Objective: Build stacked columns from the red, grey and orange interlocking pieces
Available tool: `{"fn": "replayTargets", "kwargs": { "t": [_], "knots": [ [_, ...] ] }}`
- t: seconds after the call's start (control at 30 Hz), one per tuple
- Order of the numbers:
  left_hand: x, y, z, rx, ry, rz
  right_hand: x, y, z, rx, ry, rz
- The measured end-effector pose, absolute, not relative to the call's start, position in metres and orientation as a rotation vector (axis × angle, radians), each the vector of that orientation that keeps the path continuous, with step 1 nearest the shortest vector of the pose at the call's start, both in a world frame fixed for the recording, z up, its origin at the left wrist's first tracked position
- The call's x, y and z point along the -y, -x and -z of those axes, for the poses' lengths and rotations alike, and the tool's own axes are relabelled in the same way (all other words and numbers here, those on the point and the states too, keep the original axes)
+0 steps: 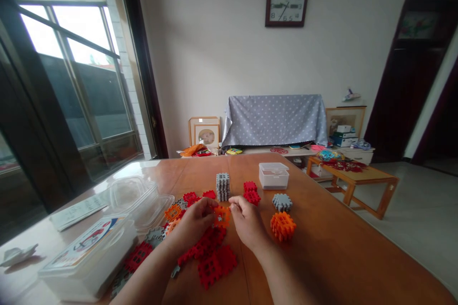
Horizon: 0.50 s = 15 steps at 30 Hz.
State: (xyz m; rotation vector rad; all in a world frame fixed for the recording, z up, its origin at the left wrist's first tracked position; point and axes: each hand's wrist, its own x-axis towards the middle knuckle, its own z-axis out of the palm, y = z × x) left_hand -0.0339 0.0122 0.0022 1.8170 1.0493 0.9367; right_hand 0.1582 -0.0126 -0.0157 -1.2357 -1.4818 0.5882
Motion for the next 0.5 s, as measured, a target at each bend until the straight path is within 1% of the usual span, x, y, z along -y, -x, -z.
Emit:
{"fn": "replayTargets", "kwargs": {
  "t": [0.17, 0.27, 0.37, 0.47, 0.5],
  "knots": [
    [-0.019, 0.039, 0.0, -1.086, -1.869, -0.994, 0.024, -0.162, -0.014, 1.335, 1.231, -0.312],
    [-0.021, 0.041, 0.002, -1.105, -1.918, -0.993, 0.028, -0.182, -0.031, 1.293, 1.284, -0.265],
    [-0.021, 0.042, 0.002, -1.111, -1.963, -0.984, 0.03, -0.221, -0.038, 1.269, 1.438, -0.188],
    [-0.02, 0.041, -0.002, -1.114, -1.995, -0.983, 0.035, -0.263, -0.035, 1.34, 1.769, -0.08],
    [-0.019, 0.04, -0.004, -1.122, -2.006, -0.983, 0.038, -0.274, -0.033, 1.353, 1.833, -0.089]
  ]
}}
